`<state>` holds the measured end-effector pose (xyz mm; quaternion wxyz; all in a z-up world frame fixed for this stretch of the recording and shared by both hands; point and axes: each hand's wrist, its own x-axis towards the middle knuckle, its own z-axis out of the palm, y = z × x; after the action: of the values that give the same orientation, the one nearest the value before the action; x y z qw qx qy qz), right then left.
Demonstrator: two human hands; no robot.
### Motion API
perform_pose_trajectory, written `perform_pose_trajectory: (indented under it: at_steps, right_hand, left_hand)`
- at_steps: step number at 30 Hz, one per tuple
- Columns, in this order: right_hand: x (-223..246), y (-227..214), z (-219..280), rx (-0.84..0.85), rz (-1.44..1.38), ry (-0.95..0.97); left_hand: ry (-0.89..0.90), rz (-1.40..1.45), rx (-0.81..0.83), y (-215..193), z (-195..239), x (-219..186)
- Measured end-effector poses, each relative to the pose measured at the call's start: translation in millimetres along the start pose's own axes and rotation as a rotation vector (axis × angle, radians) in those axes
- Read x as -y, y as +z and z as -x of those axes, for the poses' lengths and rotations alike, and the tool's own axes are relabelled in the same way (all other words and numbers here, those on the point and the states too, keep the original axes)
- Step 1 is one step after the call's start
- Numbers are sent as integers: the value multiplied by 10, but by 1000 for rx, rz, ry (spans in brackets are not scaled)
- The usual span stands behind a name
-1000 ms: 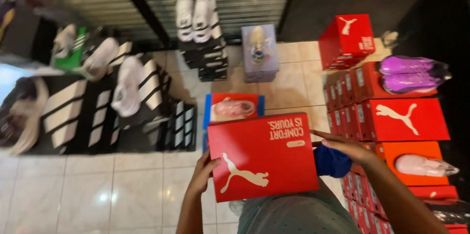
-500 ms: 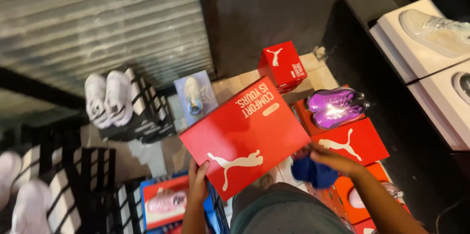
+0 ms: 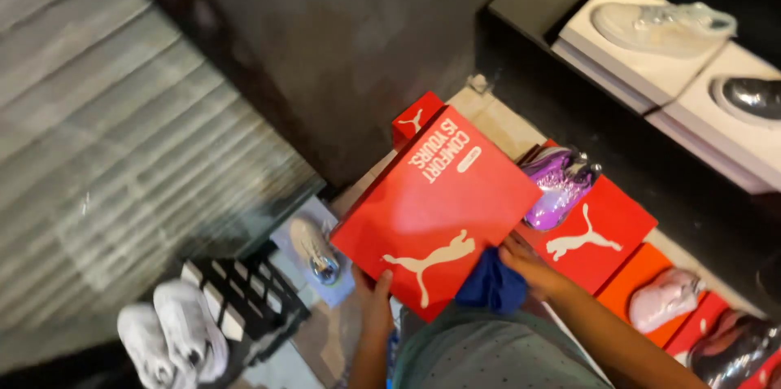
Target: Cleaning and dusting shoeboxes and shoes using a blue cloth
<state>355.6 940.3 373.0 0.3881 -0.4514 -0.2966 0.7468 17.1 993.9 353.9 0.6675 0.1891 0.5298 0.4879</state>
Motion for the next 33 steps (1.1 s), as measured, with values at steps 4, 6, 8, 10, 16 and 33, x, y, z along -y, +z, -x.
perform_pose_trajectory:
  at_steps: [4, 6, 8, 10, 16, 33]
  right_hand:
    - [555, 542, -216, -512, -222, 27]
    - [799, 460, -207, -561, -177, 6]
    - [911, 236, -119, -626, -69, 19]
    - [895, -90, 76, -632, -5, 25]
    - [236, -741, 133, -293, -1, 220]
    - [518, -1339, -758, -116, 52, 329]
  left_hand:
    - [91, -31, 91, 68, -472, -183]
    - [42, 18, 117, 27, -738, -264]
    - [-4, -35, 121, -191, -1048, -238]
    - [4, -79, 169, -407, -1304, -318]
    - [-64, -401, 392, -91, -1658, -948]
    - [-184, -932, 566, 1596, -2354, -1355]
